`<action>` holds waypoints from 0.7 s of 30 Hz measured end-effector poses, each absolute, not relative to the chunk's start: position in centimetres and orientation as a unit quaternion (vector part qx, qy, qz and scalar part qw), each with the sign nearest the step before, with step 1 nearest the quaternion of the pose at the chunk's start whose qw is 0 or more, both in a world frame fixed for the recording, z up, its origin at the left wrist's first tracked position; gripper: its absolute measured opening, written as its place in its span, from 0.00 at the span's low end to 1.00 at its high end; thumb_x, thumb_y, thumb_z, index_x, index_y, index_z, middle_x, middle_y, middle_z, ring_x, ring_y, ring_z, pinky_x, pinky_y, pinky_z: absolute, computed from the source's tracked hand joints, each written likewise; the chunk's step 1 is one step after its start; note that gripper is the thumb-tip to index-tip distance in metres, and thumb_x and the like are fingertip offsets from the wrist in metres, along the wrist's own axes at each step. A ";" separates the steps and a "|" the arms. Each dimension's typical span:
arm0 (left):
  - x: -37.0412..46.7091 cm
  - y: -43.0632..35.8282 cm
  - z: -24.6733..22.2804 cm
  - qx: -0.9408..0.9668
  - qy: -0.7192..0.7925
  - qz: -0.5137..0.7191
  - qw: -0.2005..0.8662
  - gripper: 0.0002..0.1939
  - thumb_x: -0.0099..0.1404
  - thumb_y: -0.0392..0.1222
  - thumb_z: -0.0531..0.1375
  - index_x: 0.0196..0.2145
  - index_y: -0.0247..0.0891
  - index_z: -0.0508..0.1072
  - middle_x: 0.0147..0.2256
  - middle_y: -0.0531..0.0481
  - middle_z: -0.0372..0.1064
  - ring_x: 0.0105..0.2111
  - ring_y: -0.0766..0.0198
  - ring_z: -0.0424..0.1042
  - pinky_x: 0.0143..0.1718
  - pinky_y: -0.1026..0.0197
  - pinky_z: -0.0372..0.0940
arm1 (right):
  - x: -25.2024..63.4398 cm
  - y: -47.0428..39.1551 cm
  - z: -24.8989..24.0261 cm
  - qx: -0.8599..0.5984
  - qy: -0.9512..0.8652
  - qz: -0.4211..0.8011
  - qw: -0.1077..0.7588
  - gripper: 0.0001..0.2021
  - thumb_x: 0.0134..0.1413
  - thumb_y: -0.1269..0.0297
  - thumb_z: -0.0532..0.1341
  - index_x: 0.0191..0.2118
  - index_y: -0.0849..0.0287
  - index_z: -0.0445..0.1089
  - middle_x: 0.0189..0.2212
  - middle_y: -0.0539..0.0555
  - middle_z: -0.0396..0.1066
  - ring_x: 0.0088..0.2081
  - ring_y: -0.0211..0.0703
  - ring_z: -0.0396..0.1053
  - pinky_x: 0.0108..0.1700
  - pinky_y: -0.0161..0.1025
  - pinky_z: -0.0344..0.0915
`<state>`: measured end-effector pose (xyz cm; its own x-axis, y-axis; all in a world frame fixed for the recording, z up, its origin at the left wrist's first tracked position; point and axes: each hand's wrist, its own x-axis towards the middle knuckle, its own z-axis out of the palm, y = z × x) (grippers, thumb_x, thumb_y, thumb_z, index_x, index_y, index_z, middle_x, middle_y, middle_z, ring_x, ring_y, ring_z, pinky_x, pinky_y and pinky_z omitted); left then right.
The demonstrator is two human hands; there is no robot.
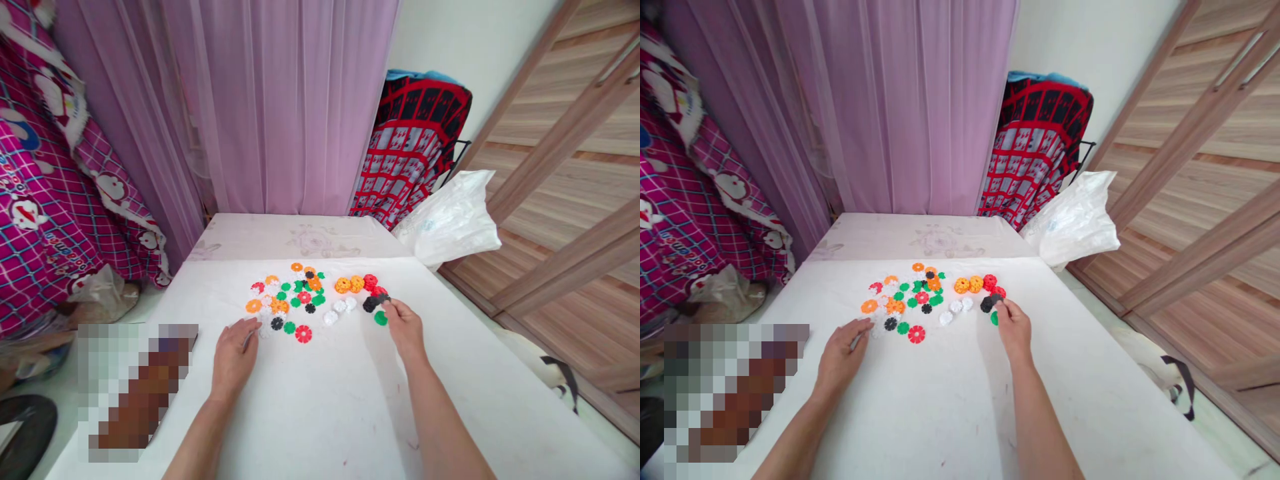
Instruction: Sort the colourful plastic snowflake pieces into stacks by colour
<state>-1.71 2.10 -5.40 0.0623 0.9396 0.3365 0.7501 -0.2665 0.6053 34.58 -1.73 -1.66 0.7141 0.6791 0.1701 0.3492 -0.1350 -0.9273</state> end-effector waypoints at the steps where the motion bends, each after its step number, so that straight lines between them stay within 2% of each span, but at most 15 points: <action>1: -1.7 2.1 -5.4 0.716 0.590 0.347 0.135 0.17 0.65 0.46 0.50 0.41 0.46 0.78 0.46 0.49 0.77 0.53 0.52 0.70 0.60 0.39 0.55 | 35.7 -1.7 -1.4 -0.743 -0.339 0.161 0.553 0.26 0.42 0.43 0.58 0.35 0.62 0.76 0.25 0.53 0.74 0.29 0.43 0.69 0.31 0.37 0.64; 5: -1.9 2.3 -5.6 0.724 0.582 0.349 0.123 0.17 0.65 0.47 0.50 0.41 0.46 0.78 0.45 0.48 0.77 0.53 0.52 0.71 0.60 0.41 0.57 | 37.8 -1.5 -0.5 -0.744 -0.318 0.203 0.552 0.29 0.36 0.42 0.60 0.35 0.63 0.77 0.22 0.53 0.72 0.27 0.43 0.68 0.27 0.36 0.62; 8: -2.1 2.4 -5.7 0.728 0.580 0.345 0.117 0.17 0.65 0.47 0.50 0.41 0.46 0.78 0.46 0.49 0.77 0.53 0.52 0.71 0.60 0.40 0.56 | 37.4 -1.8 -0.5 -0.737 -0.308 0.209 0.565 0.28 0.34 0.44 0.62 0.36 0.63 0.76 0.23 0.54 0.73 0.27 0.42 0.68 0.26 0.35 0.60; 11: -2.2 2.6 -5.8 0.730 0.583 0.336 0.121 0.17 0.65 0.47 0.50 0.42 0.47 0.77 0.46 0.50 0.77 0.53 0.52 0.71 0.60 0.39 0.56 | 35.6 -2.5 -1.5 -0.736 -0.345 0.199 0.548 0.22 0.38 0.47 0.61 0.33 0.61 0.75 0.23 0.51 0.73 0.26 0.40 0.67 0.27 0.35 0.60; 15: -2.4 2.7 -6.0 0.730 0.585 0.333 0.122 0.17 0.64 0.47 0.50 0.42 0.46 0.77 0.47 0.49 0.76 0.54 0.51 0.70 0.60 0.39 0.56 | 32.1 -3.3 -2.8 -0.754 -0.442 0.174 0.454 0.14 0.47 0.52 0.56 0.27 0.57 0.72 0.23 0.48 0.73 0.26 0.39 0.67 0.33 0.35 0.62; 18: -2.5 2.7 -6.0 0.731 0.583 0.333 0.122 0.17 0.64 0.48 0.50 0.42 0.46 0.77 0.47 0.49 0.76 0.54 0.51 0.70 0.60 0.39 0.56 | 30.5 -3.1 -2.8 -0.787 -0.471 0.131 0.376 0.12 0.52 0.58 0.55 0.30 0.56 0.73 0.26 0.49 0.74 0.28 0.39 0.69 0.35 0.35 0.62; 21: -2.5 2.6 -6.0 0.733 0.581 0.332 0.121 0.17 0.65 0.48 0.50 0.42 0.46 0.77 0.47 0.50 0.76 0.54 0.51 0.70 0.60 0.38 0.56 | 30.3 -3.2 -2.4 -0.811 -0.480 0.069 0.327 0.13 0.55 0.62 0.53 0.36 0.56 0.74 0.34 0.52 0.75 0.33 0.39 0.71 0.39 0.34 0.63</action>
<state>-2.46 2.65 -5.96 0.1049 0.9323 0.3461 0.7722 -0.2957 0.5624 30.30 -3.23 -2.43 0.5300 0.8236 0.2018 0.7338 -0.3262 -0.5959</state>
